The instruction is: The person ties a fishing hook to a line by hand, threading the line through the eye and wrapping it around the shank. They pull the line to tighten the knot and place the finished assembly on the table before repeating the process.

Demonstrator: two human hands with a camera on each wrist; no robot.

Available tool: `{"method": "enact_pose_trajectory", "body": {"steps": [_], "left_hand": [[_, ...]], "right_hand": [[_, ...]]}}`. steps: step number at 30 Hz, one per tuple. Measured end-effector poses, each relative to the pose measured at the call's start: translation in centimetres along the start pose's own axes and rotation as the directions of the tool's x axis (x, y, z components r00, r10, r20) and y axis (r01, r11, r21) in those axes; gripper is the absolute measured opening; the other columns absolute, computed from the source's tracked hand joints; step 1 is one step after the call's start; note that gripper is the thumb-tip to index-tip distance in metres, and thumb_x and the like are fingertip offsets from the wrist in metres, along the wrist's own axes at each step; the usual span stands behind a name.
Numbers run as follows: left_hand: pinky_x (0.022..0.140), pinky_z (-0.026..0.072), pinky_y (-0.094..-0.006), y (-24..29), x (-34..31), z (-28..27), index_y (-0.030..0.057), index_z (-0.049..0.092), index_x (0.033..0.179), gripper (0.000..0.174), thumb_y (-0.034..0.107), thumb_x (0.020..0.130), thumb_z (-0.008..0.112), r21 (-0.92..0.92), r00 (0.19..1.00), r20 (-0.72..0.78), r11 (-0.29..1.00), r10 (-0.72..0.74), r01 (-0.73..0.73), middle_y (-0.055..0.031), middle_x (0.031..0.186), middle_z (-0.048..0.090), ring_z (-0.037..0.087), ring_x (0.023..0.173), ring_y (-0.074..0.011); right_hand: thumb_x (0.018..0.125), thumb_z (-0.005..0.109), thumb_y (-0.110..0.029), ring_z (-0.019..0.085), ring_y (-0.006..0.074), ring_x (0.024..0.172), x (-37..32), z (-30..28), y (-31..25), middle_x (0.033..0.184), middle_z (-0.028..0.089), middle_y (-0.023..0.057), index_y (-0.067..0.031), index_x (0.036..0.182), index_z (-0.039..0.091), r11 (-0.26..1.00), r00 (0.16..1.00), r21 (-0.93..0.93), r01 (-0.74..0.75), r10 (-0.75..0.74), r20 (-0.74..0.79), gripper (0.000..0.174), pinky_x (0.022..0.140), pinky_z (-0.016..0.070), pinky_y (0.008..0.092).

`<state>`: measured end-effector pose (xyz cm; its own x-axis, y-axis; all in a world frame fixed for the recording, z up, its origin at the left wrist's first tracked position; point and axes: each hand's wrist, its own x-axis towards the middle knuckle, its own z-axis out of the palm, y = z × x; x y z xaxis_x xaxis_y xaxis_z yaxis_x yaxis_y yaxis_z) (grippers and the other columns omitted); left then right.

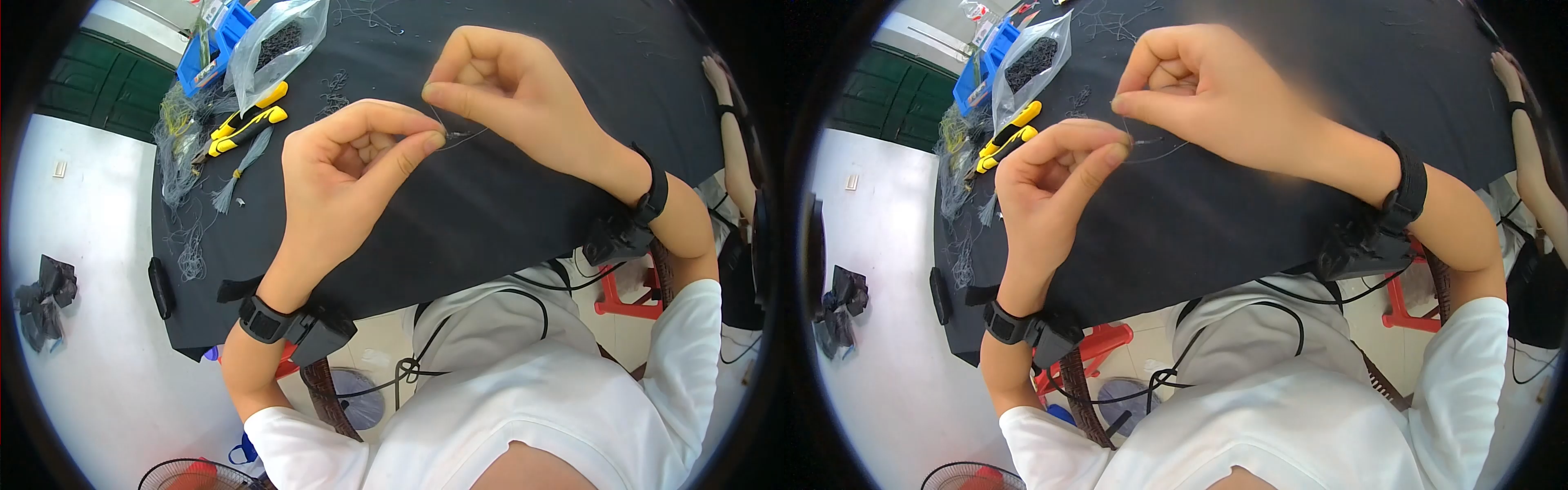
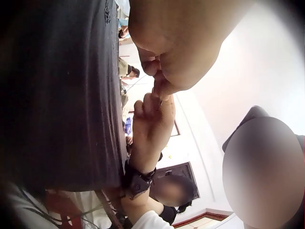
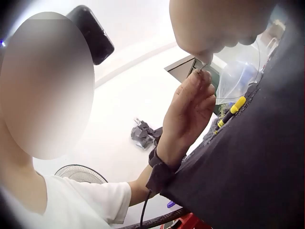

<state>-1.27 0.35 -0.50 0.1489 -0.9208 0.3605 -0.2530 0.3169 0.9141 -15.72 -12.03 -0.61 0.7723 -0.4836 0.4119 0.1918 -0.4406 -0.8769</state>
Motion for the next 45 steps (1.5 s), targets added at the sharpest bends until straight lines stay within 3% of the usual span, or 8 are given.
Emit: {"method": "enact_pose_trajectory", "body": {"steps": [6, 14, 19, 26, 29, 35, 39, 45], "left_hand": [[0.05, 0.0317, -0.0129, -0.1, 0.1, 0.0, -0.0044, 0.064, 0.091, 0.011, -0.003, 0.08, 0.064, 0.0, 0.999, -0.031, 0.999, 0.032, -0.032, 0.0015, 0.071, 0.059, 0.043, 0.057, 0.002], [0.049, 0.0288, -0.0121, -0.6, 0.5, -0.9, -0.003, 0.064, 0.092, 0.013, 0.004, 0.082, 0.065, 0.006, 0.98, -0.165, 0.993, -0.112, 0.115, 0.0043, 0.066, 0.056, 0.042, 0.055, 0.0026], [0.055, 0.0346, -0.0134, -0.5, 0.8, -1.0, -0.0023, 0.064, 0.095, 0.015, 0.006, 0.082, 0.064, -0.264, 0.954, -0.178, 0.946, -0.241, 0.19, 0.0006, 0.078, 0.062, 0.048, 0.064, 0.0011], [0.054, 0.0313, -0.0148, -0.9, 0.4, -1.2, 0.0039, 0.065, 0.095, 0.014, 0.011, 0.083, 0.064, -0.235, 0.983, 0.002, 0.956, -0.181, 0.177, 0.001, 0.086, 0.063, 0.045, 0.064, 0.0008], [0.055, 0.0324, -0.0153, -1.1, 0.7, -1.2, 0.0039, 0.065, 0.094, 0.014, 0.012, 0.082, 0.065, -0.172, 0.983, 0.003, 0.969, -0.182, 0.179, 0.0036, 0.08, 0.061, 0.046, 0.066, 0.0005], [0.058, 0.0343, -0.0162, -1.4, 1.1, -2.2, 0.0038, 0.065, 0.094, 0.015, 0.014, 0.082, 0.065, -0.13, 0.963, -0.165, 0.972, -0.214, 0.193, 0.002, 0.082, 0.062, 0.048, 0.067, -0.0004], [0.057, 0.0339, -0.0161, -2.1, 1.3, -2.5, 0.0033, 0.065, 0.094, 0.015, 0.014, 0.083, 0.065, -0.249, 0.939, -0.189, 0.939, -0.287, 0.237, 0.0022, 0.082, 0.061, 0.047, 0.066, -0.0009], [0.056, 0.0329, -0.0163, -1.6, 1.2, -2.4, 0.003, 0.065, 0.094, 0.015, 0.013, 0.083, 0.065, -0.26, 0.955, -0.158, 0.944, -0.249, 0.203, 0.003, 0.08, 0.06, 0.044, 0.063, -0.0007]], "right_hand": [[0.084, 0.06, -0.013, 0.041, 0.0002, 0.051, -0.1, -0.1, 0.6, 0.058, 0.05, -0.0049, -0.0009, 0.082, 0.058, 0.987, 0.99, 0.097, -0.127, 0.121, 0.065, 0.012, 0.045, 0.0297, 0.018], [0.083, 0.061, -0.012, 0.042, -0.0014, 0.055, -0.1, 0.1, 0.0, 0.064, 0.051, -0.0064, -0.0029, 0.082, 0.057, 0.98, 0.998, 0.188, -0.062, 0.06, 0.017, 0.01, 0.049, 0.0302, 0.0161], [0.082, 0.062, -0.012, 0.042, -0.0002, 0.055, -0.3, 0.7, 0.3, 0.063, 0.052, -0.0061, -0.0029, 0.081, 0.058, 0.945, 0.957, 0.22, -0.243, 0.196, 0.215, 0.01, 0.049, 0.0315, 0.0174], [0.085, 0.059, -0.014, 0.032, 0.0013, 0.052, 0.5, -0.3, -0.5, 0.064, 0.046, -0.0074, -0.0063, 0.087, 0.056, 0.951, 0.957, 0.194, -0.239, 0.264, -0.116, 0.009, 0.047, 0.0225, 0.0183], [0.083, 0.061, -0.014, 0.031, 0.0011, 0.052, 0.5, -0.7, -1.0, 0.065, 0.045, -0.0079, -0.0072, 0.085, 0.056, 0.923, 0.978, 0.354, -0.154, 0.194, -0.081, 0.009, 0.047, 0.0218, 0.0183], [0.082, 0.061, -0.017, 0.041, 0.001, 0.059, 0.0, -0.5, -1.2, 0.066, 0.049, -0.0066, -0.0075, 0.084, 0.057, 0.928, 0.97, 0.292, -0.23, 0.196, 0.141, 0.01, 0.052, 0.0304, 0.0167], [0.082, 0.058, -0.018, 0.044, 0.0028, 0.059, 0.4, -0.3, -0.2, 0.066, 0.05, -0.0057, -0.0049, 0.084, 0.058, 0.939, 0.954, 0.174, -0.296, 0.284, 0.092, 0.013, 0.055, 0.0354, 0.0178], [0.082, 0.057, -0.012, 0.045, 0.0023, 0.059, 0.6, -0.3, 1.8, 0.067, 0.05, -0.0046, -0.0013, 0.092, 0.06, 0.992, 0.993, -0.035, -0.121, 0.121, 0.003, 0.015, 0.053, 0.0351, 0.0186]]}}
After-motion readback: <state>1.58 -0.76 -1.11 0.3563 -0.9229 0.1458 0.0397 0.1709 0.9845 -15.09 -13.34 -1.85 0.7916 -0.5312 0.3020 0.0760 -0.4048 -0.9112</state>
